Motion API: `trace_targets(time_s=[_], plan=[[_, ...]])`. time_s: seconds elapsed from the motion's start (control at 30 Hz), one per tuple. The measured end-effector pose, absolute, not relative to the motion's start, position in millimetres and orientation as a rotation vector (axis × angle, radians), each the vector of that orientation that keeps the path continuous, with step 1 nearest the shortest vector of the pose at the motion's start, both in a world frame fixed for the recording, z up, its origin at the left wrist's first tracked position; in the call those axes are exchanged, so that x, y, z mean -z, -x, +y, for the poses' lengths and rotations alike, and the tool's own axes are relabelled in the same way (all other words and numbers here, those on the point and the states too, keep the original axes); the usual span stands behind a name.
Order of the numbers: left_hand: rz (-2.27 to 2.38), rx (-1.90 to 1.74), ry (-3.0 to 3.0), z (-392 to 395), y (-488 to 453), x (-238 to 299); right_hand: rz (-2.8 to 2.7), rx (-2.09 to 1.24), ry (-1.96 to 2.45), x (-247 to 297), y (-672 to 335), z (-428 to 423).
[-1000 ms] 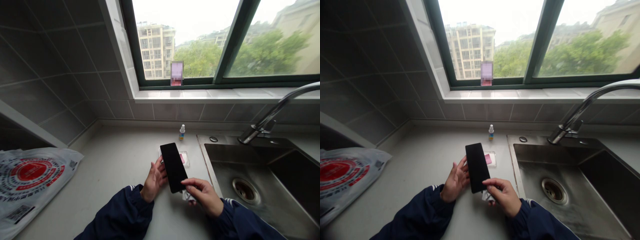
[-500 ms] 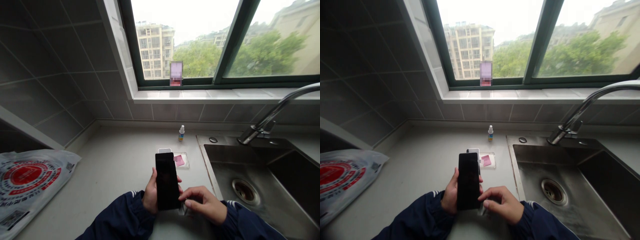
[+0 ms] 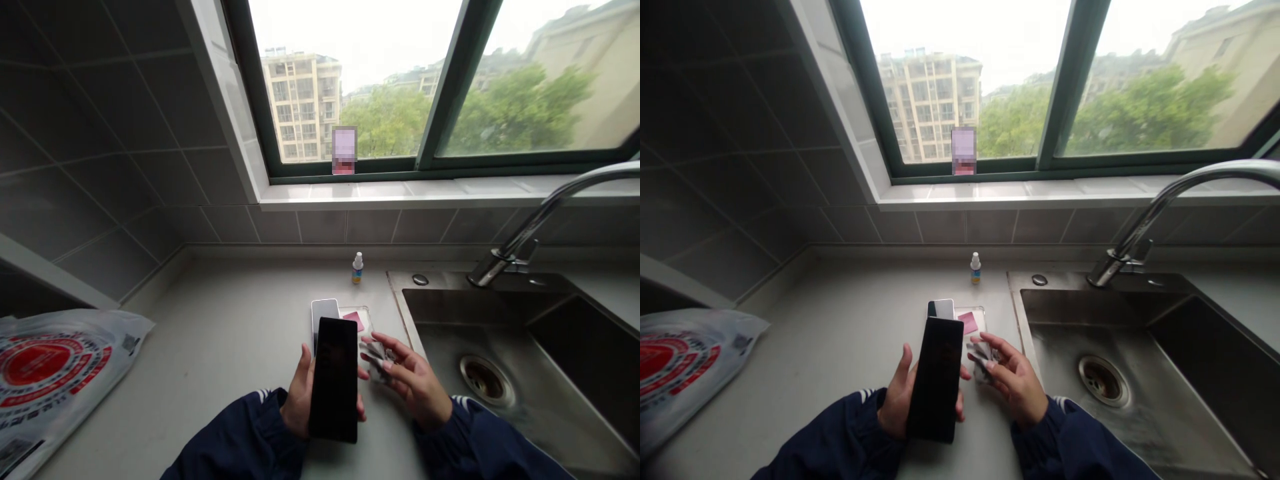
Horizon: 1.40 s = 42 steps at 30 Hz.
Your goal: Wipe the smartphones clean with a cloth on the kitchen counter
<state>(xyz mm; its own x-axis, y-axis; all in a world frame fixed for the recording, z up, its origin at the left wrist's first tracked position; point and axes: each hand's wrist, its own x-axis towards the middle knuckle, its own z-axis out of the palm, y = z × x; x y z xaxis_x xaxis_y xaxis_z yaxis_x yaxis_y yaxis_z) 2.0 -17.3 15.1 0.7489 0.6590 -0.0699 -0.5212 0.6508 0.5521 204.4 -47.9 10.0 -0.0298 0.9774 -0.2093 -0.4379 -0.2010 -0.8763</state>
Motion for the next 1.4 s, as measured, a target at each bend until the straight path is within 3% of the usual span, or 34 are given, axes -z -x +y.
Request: trace_targets(time_s=[0.13,0.73,1.4], plan=[[0.266,-0.633,-0.581,-17,-1,-14,-0.910,-1.521,1.030,-5,-200,-49],[0.263,-0.494,-0.613,-17,9,0,-1.421,-0.916,1.185,-8,-201,-55],[0.197,-0.471,-0.618,-16,13,-3,-1.029,-0.943,1.189,-22,-196,-60]])
